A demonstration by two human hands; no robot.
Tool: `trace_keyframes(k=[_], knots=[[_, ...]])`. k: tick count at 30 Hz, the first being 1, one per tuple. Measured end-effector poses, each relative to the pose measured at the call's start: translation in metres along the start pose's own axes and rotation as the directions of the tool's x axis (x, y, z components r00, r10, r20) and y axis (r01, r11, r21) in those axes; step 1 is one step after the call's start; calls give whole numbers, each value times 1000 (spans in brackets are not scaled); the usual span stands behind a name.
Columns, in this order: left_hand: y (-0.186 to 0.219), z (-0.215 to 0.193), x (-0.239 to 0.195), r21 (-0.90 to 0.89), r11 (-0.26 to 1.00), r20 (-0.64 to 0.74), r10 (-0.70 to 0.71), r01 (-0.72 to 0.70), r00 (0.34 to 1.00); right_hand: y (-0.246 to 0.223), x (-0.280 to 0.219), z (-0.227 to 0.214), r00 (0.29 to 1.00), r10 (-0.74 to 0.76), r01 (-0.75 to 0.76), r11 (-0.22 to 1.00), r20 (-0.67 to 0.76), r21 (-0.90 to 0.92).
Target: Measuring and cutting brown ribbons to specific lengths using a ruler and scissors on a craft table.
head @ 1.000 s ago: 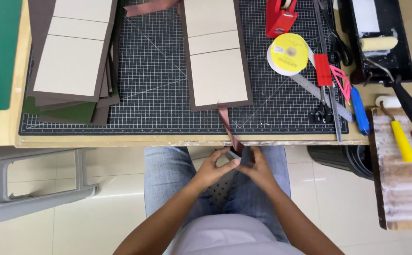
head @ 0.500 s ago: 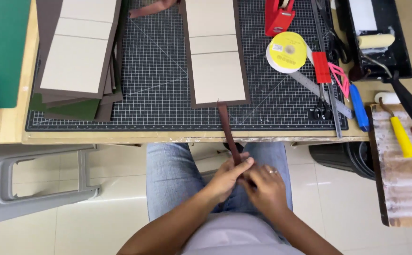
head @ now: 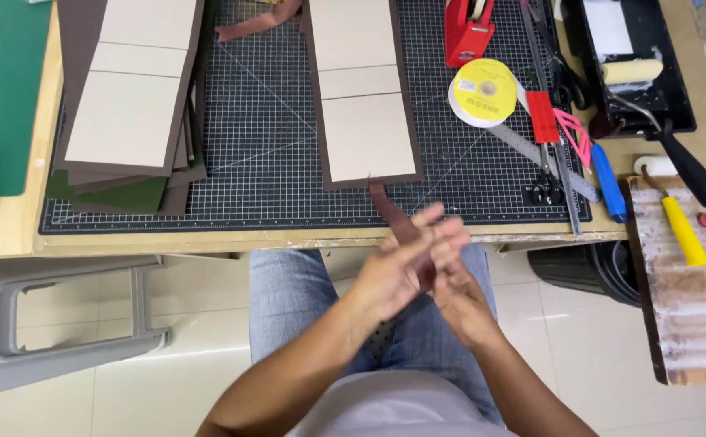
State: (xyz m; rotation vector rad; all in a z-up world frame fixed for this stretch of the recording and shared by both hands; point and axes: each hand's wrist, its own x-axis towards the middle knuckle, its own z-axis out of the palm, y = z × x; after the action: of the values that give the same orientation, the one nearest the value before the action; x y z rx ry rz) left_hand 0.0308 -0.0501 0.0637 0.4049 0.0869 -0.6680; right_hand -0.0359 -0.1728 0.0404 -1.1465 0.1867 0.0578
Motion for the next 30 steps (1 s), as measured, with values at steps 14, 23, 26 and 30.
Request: trace_keyframes(k=[14, 23, 26, 30], knots=[[51, -40, 66, 93, 991, 31, 91, -93, 995, -25, 18, -22, 979, 115, -147, 970, -169, -194], [38, -1, 31, 442, 887, 26, 136, -133, 990, -36, 39, -15, 988, -30, -9, 969, -152, -247], [45, -1, 29, 525, 834, 41, 174, -170, 984, -42, 42, -10, 986, -54, 9, 964, -160, -266], [21, -15, 22, 719, 664, 85, 209, -205, 974, -27, 45, -19, 975, -109, 50, 958, -194, -284]])
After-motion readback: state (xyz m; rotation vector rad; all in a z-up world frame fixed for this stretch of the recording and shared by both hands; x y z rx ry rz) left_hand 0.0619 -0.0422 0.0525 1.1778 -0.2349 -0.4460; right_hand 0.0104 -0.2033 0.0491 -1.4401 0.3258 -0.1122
